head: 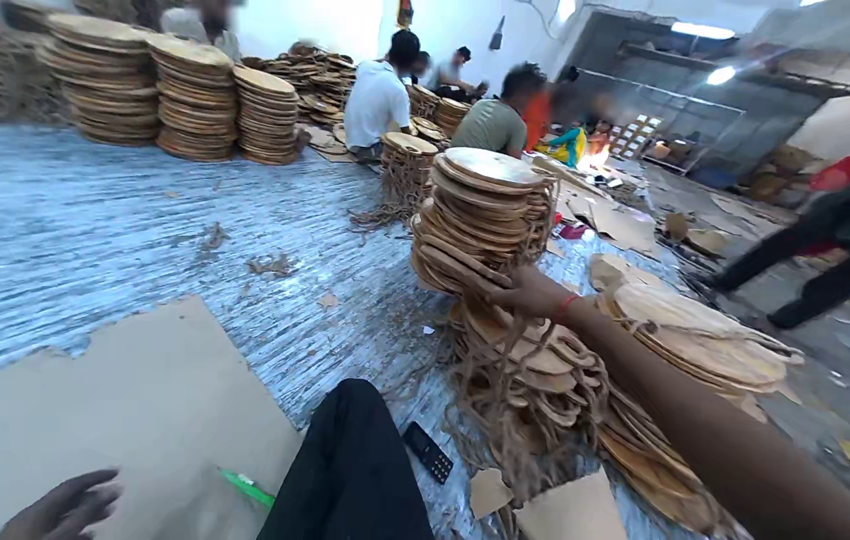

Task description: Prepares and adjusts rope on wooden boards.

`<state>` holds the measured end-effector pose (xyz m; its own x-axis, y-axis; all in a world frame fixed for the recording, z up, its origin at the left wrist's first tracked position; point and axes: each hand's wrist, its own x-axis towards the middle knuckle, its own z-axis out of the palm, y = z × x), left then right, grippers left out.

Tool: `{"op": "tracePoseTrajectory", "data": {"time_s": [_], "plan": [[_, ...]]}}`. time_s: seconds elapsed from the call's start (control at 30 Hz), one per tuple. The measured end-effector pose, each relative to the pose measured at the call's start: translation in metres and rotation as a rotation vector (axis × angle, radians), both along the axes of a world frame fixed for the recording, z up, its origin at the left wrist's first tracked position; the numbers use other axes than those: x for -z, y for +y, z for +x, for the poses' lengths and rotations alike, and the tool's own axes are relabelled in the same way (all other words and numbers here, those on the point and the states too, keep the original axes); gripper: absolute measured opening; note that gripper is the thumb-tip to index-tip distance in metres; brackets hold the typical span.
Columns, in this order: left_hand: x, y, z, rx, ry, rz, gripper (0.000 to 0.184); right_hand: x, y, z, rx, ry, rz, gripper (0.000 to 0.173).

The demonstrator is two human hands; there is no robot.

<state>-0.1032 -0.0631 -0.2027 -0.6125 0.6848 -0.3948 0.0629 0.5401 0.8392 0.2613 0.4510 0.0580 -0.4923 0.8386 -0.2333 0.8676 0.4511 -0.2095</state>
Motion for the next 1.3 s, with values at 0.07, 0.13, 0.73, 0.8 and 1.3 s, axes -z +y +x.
{"op": "tracePoseTrajectory", "data": {"time_s": [0.07, 0.13, 0.73, 0.8, 1.3], "plan": [[-0.009, 0.012, 0.024, -0.109, -0.146, 0.162, 0.043, -0.011, -0.033, -0.036, -0.119, 0.066, -0.059, 0.037], [-0.013, 0.026, 0.047, -0.191, -0.276, 0.33, 0.045, -0.01, -0.079, -0.078, -0.272, 0.124, -0.143, 0.031], [-0.022, -0.046, 0.032, -1.992, -0.565, 1.034, 0.041, 0.242, -0.443, -0.339, -1.581, 0.363, -0.07, 0.048], [-0.03, -0.044, 0.023, -2.028, -0.601, 1.077, 0.045, 0.263, -0.415, -0.341, -1.286, 0.717, -0.274, 0.087], [-0.018, -0.061, 0.003, -2.115, -0.63, 1.422, 0.047, 0.274, -0.307, -0.31, -0.992, 0.28, -0.696, 0.027]]}}
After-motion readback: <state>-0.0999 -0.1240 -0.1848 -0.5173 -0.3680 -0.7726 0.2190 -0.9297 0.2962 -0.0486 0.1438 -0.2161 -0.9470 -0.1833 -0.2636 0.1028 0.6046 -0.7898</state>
